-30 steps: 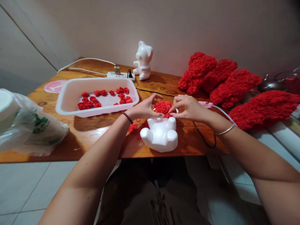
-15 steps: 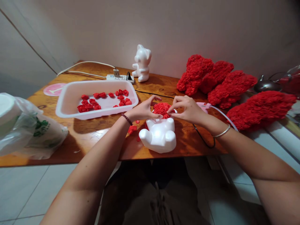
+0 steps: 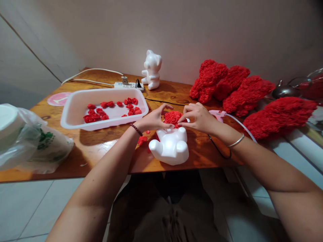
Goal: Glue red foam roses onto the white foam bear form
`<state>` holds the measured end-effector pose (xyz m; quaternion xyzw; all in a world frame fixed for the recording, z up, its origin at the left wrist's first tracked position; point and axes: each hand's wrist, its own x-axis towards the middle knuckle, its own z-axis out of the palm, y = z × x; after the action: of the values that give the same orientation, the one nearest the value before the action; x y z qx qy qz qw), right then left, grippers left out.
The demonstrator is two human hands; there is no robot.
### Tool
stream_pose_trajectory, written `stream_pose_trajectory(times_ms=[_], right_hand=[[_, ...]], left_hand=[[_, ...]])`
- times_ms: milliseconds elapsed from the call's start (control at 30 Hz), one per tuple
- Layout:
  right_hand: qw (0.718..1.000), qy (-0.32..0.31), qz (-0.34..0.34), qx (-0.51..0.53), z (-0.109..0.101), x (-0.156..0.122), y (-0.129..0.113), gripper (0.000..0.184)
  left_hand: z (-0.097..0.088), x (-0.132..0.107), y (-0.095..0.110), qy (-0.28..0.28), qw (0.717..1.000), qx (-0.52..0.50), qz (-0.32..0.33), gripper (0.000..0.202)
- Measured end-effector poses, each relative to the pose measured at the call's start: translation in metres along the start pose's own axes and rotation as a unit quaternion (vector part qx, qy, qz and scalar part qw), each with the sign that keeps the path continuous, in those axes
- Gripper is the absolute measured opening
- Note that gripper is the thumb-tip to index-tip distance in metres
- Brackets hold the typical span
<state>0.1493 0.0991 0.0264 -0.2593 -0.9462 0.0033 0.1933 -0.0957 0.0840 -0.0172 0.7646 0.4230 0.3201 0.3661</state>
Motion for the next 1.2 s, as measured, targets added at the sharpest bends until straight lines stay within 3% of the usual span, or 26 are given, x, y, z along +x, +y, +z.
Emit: stream_pose_trajectory(times_ms=[133,367,700,933,1200], right_hand=[[1.0,0.007,-0.017,-0.006,-0.003,0.001,-0.004,0.005],[0.985,0.082,0.032,0.148,-0.005,-0.009,0.001,0.012],[0.97,0.077,0.173,0.153,0.01,0.001,-0.004,0.04],[0.973,0.075,0.172,0.138,0.011,0.007,0.001,0.043],[0.95,0.043,0.183,0.251,0.01,-0.006,0.015,0.061]], left_hand=[[0.0,-0.002,0.003,0.001,1.0,-0.006,-0.013,0.071],[0.002,-0.002,0.003,0.002,0.999,-0.017,-0.028,0.072],[0.0,-0.003,0.008,0.002,0.999,-0.017,-0.035,0.076],[0.0,-0.003,0.004,0.001,0.999,-0.033,-0.038,0.077],[0.003,-0.003,0.006,0.005,0.998,-0.032,-0.045,0.075]])
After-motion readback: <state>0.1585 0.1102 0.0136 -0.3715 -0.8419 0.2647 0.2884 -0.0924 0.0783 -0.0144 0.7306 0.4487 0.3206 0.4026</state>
